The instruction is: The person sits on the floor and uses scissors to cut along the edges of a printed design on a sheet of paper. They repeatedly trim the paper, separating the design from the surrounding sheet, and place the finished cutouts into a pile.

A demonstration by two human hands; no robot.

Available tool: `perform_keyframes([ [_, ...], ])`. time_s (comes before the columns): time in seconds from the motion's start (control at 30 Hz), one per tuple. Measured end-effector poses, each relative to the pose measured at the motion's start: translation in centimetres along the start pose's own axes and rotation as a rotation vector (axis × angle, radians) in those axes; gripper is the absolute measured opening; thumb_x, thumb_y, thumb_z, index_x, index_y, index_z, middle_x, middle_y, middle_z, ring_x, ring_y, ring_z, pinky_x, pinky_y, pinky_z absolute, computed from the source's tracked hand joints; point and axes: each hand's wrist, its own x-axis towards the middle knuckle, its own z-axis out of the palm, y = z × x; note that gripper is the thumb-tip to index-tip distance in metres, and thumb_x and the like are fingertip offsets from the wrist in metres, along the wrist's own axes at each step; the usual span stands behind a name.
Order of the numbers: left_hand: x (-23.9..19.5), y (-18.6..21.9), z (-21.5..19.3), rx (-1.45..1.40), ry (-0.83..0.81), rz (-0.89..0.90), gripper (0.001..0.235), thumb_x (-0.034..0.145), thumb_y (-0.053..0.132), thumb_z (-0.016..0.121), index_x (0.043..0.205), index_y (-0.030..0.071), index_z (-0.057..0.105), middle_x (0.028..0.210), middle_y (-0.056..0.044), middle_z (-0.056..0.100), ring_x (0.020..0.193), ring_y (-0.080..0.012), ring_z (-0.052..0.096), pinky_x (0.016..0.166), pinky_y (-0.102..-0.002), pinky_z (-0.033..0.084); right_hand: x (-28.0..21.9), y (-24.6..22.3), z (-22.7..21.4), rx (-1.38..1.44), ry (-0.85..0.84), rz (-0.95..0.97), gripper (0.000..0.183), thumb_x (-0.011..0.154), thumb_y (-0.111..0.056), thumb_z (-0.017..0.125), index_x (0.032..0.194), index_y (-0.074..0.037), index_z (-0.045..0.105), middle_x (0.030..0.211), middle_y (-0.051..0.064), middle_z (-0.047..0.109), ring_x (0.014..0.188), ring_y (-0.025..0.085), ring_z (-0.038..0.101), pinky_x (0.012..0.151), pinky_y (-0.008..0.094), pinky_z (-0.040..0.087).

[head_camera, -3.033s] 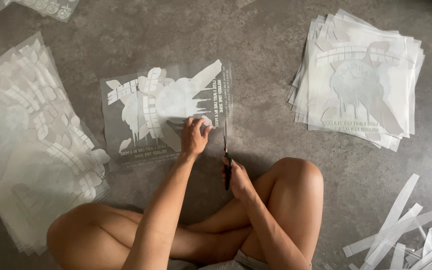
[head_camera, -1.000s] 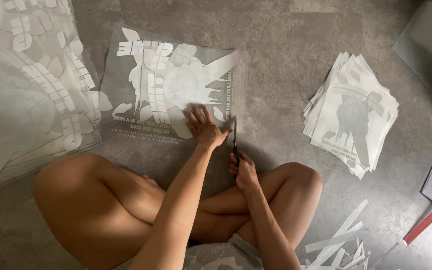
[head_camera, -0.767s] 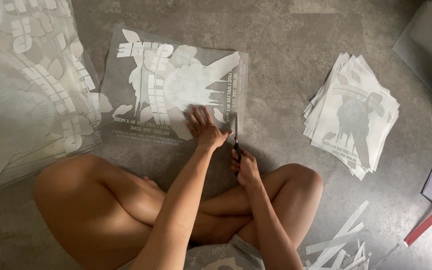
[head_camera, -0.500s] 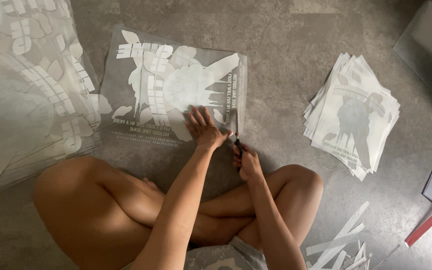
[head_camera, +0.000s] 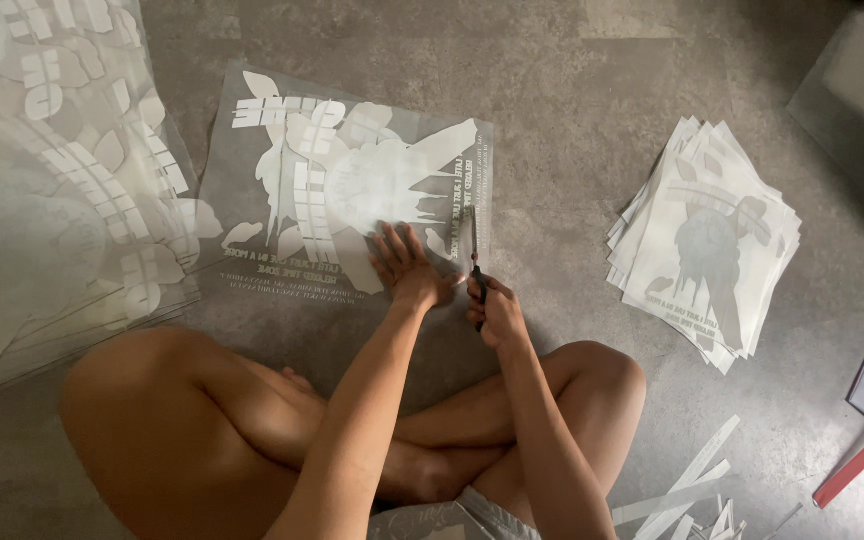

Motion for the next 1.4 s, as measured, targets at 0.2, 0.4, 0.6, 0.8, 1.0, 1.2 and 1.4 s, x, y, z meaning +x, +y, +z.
perform_keyframes([
  [0.2, 0.4, -0.1, 0.4, 0.034, -0.031, -0.025, 0.114, 0.071, 0.061, 0.058, 0.143, 0.006, -0.012, 0.145, -0.021, -0.024, 0.130, -0.0425, -0.025, 0.102, -0.055, -0.018, 1.2, -0.9, 0.7, -0.044, -0.005, -0.001, 0.023, 0.081, -0.004, 0.059, 0.102, 0.006, 0.055, 0.062, 0.000, 0.036, 0.050, 0.006, 0.030, 0.042, 0.017, 0.025],
  [0.4, 1.0, -0.5, 1.2, -0.009, -0.012, -0.008, 0.114, 0.071, 0.058, 0.059, 0.142, 0.005, -0.012, 0.144, -0.022, -0.024, 0.130, -0.0439, -0.025, 0.103, -0.055, -0.016, 2.0, -2.4, 1.5, -0.042, -0.017, -0.010, 0.015, 0.082, -0.005, 0.059, 0.094, 0.003, 0.058, 0.062, 0.000, 0.035, 0.050, 0.007, 0.028, 0.043, 0.018, 0.024],
  [0.6, 0.5, -0.1, 0.5, 0.045, -0.027, -0.007, 0.115, 0.071, 0.062, 0.055, 0.142, 0.004, -0.012, 0.144, -0.023, -0.024, 0.130, -0.0451, -0.025, 0.101, -0.055, -0.019, 3.0, -3.9, 2.7, -0.043, 0.003, -0.007, 0.006, 0.081, -0.004, 0.058, 0.085, 0.000, 0.056, 0.062, 0.001, 0.035, 0.050, 0.006, 0.029, 0.041, 0.016, 0.024],
  [0.8, 0.5, 0.0, 0.4, 0.051, -0.053, -0.015, 0.115, 0.071, 0.063, 0.056, 0.142, 0.003, -0.012, 0.143, -0.024, -0.025, 0.129, -0.0457, -0.025, 0.101, -0.057, -0.018, 4.4, -4.9, 3.4, -0.057, 0.006, -0.018, 0.005, 0.081, -0.004, 0.058, 0.084, 0.000, 0.055, 0.061, 0.000, 0.035, 0.049, 0.005, 0.029, 0.040, 0.015, 0.024],
  [1.0, 0.5, -0.1, 0.4, 0.039, -0.033, -0.005, 0.114, 0.071, 0.062, 0.057, 0.142, 0.003, -0.011, 0.144, -0.025, -0.023, 0.130, -0.0459, -0.023, 0.102, -0.056, -0.016, 4.9, -6.1, 4.7, -0.053, 0.005, -0.031, 0.007, 0.080, -0.003, 0.056, 0.074, -0.005, 0.052, 0.060, -0.001, 0.033, 0.048, 0.005, 0.029, 0.040, 0.014, 0.023],
  [1.2, 0.4, -0.1, 0.2, 0.004, -0.046, 0.010, 0.113, 0.073, 0.060, 0.058, 0.142, 0.004, -0.012, 0.144, -0.024, -0.023, 0.130, -0.0450, -0.023, 0.104, -0.056, -0.015, 5.7, -6.6, 5.6, -0.002, -0.003, -0.018, 0.011, 0.079, -0.003, 0.055, 0.070, -0.007, 0.049, 0.060, -0.002, 0.031, 0.048, 0.004, 0.027, 0.041, 0.013, 0.020],
  [1.4, 0.7, -0.4, 0.9, 0.007, -0.012, 0.010, 0.112, 0.073, 0.058, 0.060, 0.142, 0.004, -0.012, 0.144, -0.024, -0.023, 0.131, -0.0445, -0.023, 0.103, -0.056, -0.016, 6.3, -7.3, 6.0, 0.006, 0.000, -0.034, 0.016, 0.080, -0.003, 0.056, 0.067, -0.006, 0.047, 0.059, -0.001, 0.031, 0.048, 0.005, 0.026, 0.040, 0.013, 0.020],
])
